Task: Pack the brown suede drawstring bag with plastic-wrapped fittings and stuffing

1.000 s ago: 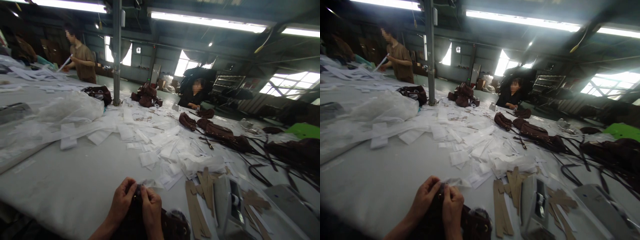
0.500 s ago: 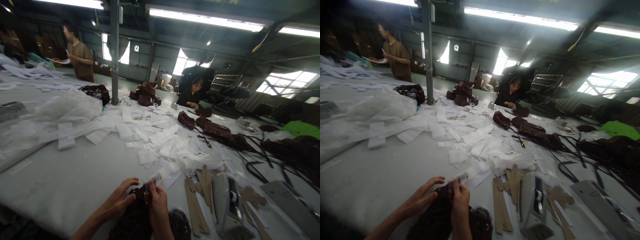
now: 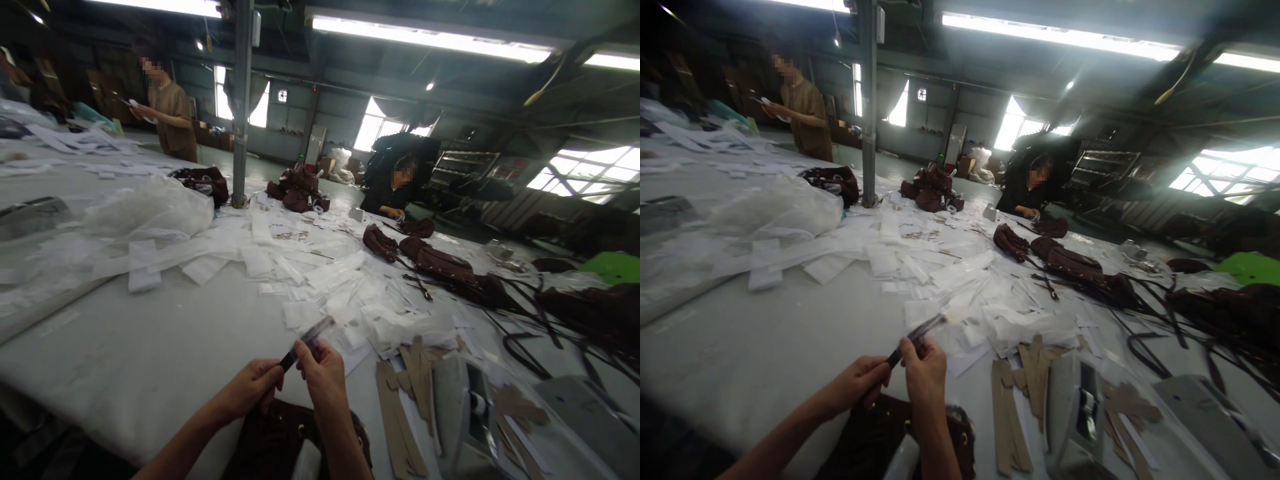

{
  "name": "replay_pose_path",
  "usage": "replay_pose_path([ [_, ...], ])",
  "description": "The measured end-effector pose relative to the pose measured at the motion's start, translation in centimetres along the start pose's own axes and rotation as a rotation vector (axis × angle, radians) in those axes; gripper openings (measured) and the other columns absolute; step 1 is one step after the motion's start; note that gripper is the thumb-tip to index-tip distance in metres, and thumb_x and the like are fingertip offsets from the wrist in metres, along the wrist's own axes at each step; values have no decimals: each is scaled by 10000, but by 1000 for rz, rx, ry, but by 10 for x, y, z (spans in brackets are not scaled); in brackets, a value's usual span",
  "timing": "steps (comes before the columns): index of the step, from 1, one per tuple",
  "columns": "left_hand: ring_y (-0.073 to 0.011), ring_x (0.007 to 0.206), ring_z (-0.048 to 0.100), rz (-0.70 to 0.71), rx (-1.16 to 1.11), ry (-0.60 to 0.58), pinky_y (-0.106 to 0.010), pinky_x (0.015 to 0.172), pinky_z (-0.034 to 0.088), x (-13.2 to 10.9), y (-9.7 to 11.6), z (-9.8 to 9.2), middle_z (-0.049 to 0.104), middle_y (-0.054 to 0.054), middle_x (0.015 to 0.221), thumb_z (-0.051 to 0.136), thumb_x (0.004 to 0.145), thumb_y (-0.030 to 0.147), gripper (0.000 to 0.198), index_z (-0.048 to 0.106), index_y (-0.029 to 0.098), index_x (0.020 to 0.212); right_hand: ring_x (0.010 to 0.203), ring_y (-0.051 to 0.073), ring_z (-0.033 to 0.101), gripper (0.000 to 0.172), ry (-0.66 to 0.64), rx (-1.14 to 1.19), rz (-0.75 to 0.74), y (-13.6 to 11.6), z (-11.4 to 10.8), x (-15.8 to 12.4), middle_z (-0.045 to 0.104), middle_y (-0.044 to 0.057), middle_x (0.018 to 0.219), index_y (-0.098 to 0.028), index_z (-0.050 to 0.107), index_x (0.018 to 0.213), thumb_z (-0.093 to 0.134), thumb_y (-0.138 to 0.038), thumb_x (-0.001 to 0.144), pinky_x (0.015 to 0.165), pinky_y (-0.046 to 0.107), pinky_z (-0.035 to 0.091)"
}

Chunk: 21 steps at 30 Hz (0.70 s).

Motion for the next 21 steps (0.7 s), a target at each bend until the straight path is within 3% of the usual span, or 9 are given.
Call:
replay_pose_path([
  [3,-104,400,441,-10,-62,-7,-203,456,345,2,3,-4,509,41,432,447,882,569,466,576,166,686,541,122,509,182,-12,-62,-17,11,10,-7,595,-19,555,-154,630,645,713,-314,673,518,228,389],
  [5,-132,535,532,5,-101,10,-236,588,434,-3,3,-8,599,-3,566,408,902,562,496,617,155,714,548,129,524,178,-45,-67,0,22,15,-11,616,-8,583,-151,638,683,680,-323,694,523,232,403],
  [9,-218,867,600,70,-88,99,-321,850,449,-25,-8,-17,691,-71,918,509,881,499,395,695,160,962,505,101,495,239,-83,-75,37,35,15,-11,649,13,637,-133,652,783,655,-364,718,486,214,378],
  [12,-238,877,601,64,-37,161,-315,806,465,-37,-24,-17,691,-55,902,600,837,438,345,683,185,1056,492,94,492,243,-86,-100,45,34,15,-10,640,0,623,-139,644,790,662,-371,720,477,202,361],
  [15,-221,801,594,66,7,203,-298,758,462,-38,-33,-13,674,-32,801,560,858,425,309,695,175,977,458,109,496,216,-94,-185,38,33,19,-14,589,-26,525,-167,592,708,622,-374,757,459,210,350],
  [21,-192,726,564,103,57,200,-276,719,455,-27,-32,-11,655,-22,759,535,861,413,296,683,163,808,476,146,507,285,-81,-672,-164,43,22,-29,553,-17,480,-217,494,583,528,-330,842,517,261,304],
])
Point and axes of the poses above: each hand's wrist, its own x-axis towards the middle knuckle, its own z-axis out of the palm, y = z × x, the point moved 1 cm from there along x, towards the middle knuckle
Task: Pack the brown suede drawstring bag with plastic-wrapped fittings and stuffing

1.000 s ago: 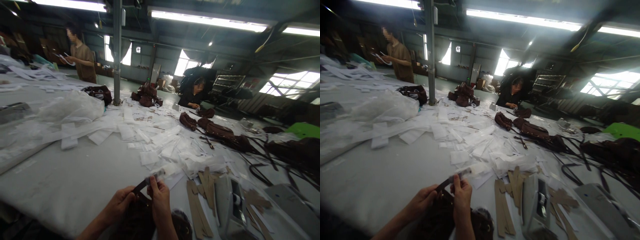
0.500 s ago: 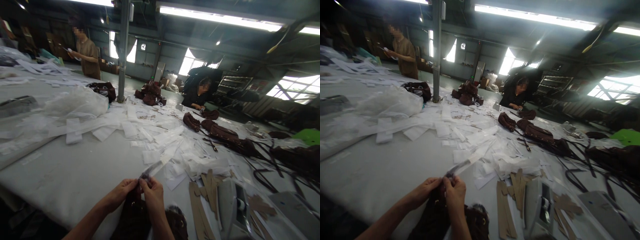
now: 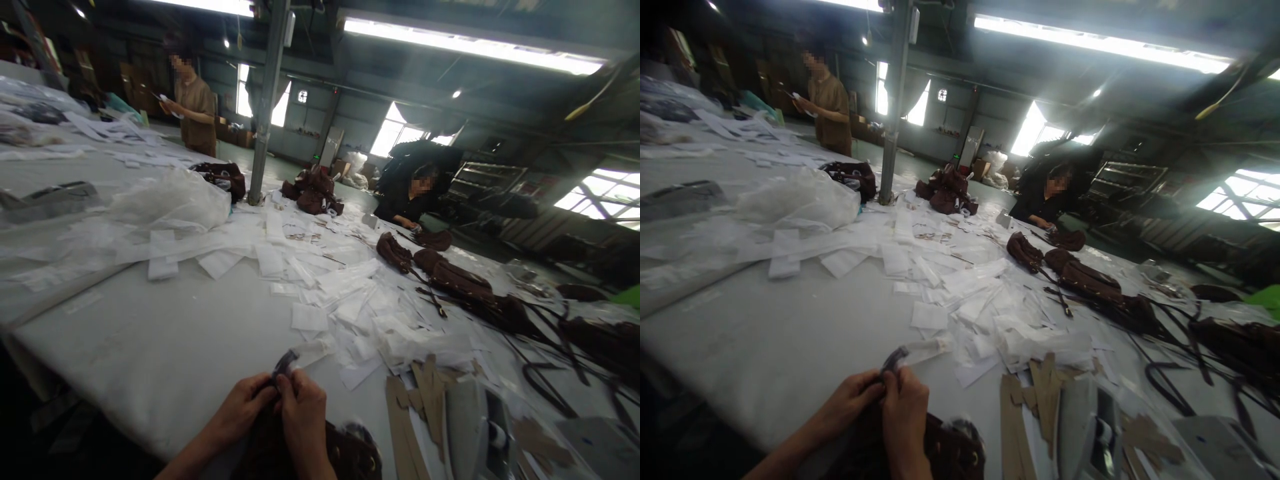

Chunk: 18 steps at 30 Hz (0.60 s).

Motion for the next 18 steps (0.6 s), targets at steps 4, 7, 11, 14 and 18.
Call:
replay_pose_path([
  [4,-206,766,572,0,19,9,-292,755,456,-1,-3,-4,674,-37,805,545,857,414,298,688,159,797,583,168,544,253,-18,-52,-51,9,2,-2,613,23,628,-216,596,610,542,-303,841,580,275,311],
  [7,-215,793,573,4,8,-1,-307,768,458,-2,-5,-7,676,-38,826,551,860,400,282,702,163,888,666,187,555,253,-35,-7,-71,15,4,0,622,40,711,-211,651,627,542,-304,835,624,278,325],
  [11,-214,828,577,-6,-100,-10,-306,788,457,-5,-7,-10,667,-33,836,581,851,405,283,683,172,976,628,177,538,317,-71,35,-61,20,8,3,606,20,640,-198,642,647,470,-340,872,609,270,334],
  [14,-184,771,585,-40,-279,75,-279,738,458,-8,-8,-9,649,-3,785,551,871,461,386,581,201,1155,616,165,527,330,-85,54,-71,21,10,3,598,10,622,-191,621,637,457,-348,876,597,259,335],
  [18,-137,645,559,-80,-387,187,-227,615,427,-7,-7,-4,648,16,723,584,842,512,454,535,189,1158,610,151,500,323,-82,54,-91,20,12,2,559,-4,609,-185,585,589,516,-362,849,587,253,311],
])
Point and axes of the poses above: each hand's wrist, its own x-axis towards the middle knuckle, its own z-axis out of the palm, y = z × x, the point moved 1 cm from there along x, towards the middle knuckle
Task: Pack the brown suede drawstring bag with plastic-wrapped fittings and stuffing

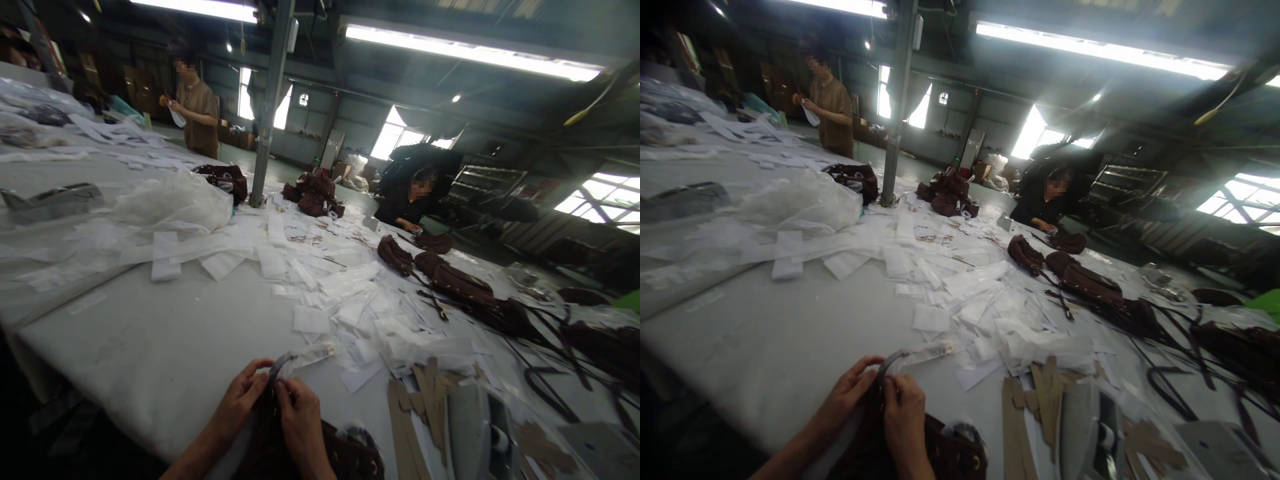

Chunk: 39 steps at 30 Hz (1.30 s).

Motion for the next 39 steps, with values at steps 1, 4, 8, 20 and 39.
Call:
replay_pose_path([
  [1,-130,614,550,-2,-10,28,-218,586,417,1,0,2,641,23,687,613,819,514,434,556,180,1090,607,148,496,335,3,0,1,0,0,0,552,-5,606,-183,577,580,515,-369,851,585,253,308],
  [4,-114,527,517,-7,-26,97,-205,517,388,5,-2,6,592,51,585,669,767,516,381,567,178,907,603,145,498,385,13,12,17,-2,-1,-1,563,0,609,-174,590,593,475,-404,879,583,248,321],
  [8,-115,508,513,0,-11,123,-209,493,390,10,-3,8,578,47,578,681,743,535,384,546,177,777,649,173,562,374,37,109,71,-3,-5,-2,652,28,669,-158,678,707,501,-446,869,615,247,376],
  [20,-111,551,460,77,45,196,-206,528,400,4,-5,11,497,63,605,645,786,508,354,510,189,717,607,172,563,330,141,155,82,-7,-7,-3,651,28,630,-166,669,685,553,-432,845,588,246,392],
  [39,-213,1133,597,361,657,21,-259,941,482,-27,-31,-8,637,-60,1245,473,924,330,258,621,258,1123,563,115,411,350,-36,383,200,4,-4,3,470,-18,562,-148,576,562,623,-444,743,489,226,285],
])
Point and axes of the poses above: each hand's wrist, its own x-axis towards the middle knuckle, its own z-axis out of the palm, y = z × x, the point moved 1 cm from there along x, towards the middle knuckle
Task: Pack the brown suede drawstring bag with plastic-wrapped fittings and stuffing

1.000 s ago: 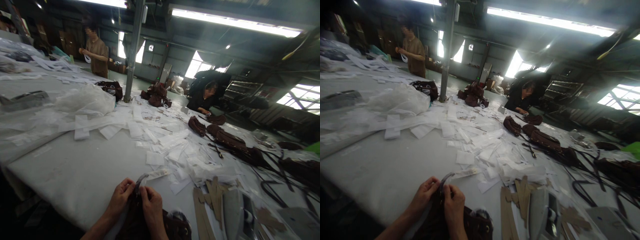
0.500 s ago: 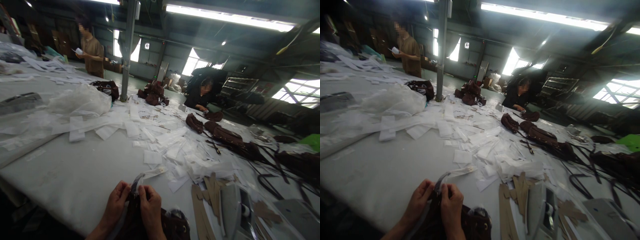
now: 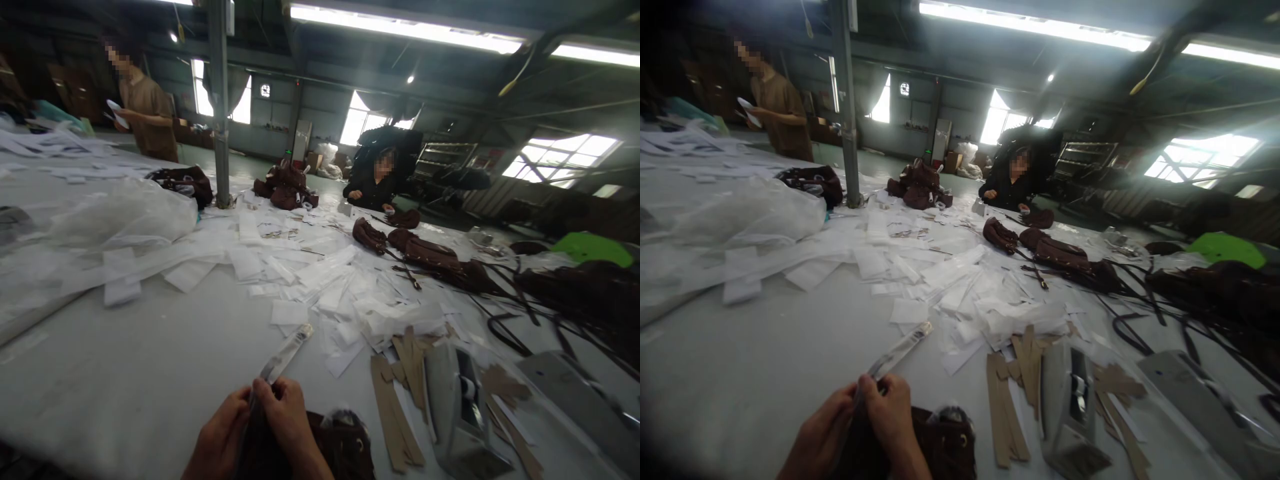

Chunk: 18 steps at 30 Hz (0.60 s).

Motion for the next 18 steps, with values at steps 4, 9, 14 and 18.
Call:
replay_pose_path([
  [4,-209,1141,593,-38,35,-104,-259,942,487,-2,-3,-4,636,-72,1242,439,939,342,334,548,256,1243,642,155,533,229,-43,137,29,7,1,2,619,20,666,-135,679,711,655,-362,691,583,239,417],
  [9,-226,1081,618,-59,-22,-165,-272,914,501,0,0,0,667,-86,1167,427,937,385,342,559,246,1219,564,157,540,428,-6,276,86,24,0,13,617,30,594,-130,675,693,673,-558,663,531,252,433],
  [14,-241,1026,627,-98,-110,-82,-277,871,505,-1,1,9,679,-81,1120,462,909,441,356,569,254,1192,477,129,499,539,38,393,113,39,4,23,582,16,543,-122,649,674,702,-652,589,488,254,417],
  [18,-259,1030,616,-140,-112,-60,-301,884,499,-3,-1,10,681,-90,1096,505,876,480,333,613,240,1081,472,118,475,549,105,422,71,42,2,22,558,-2,537,-117,651,714,700,-652,601,463,238,385],
])
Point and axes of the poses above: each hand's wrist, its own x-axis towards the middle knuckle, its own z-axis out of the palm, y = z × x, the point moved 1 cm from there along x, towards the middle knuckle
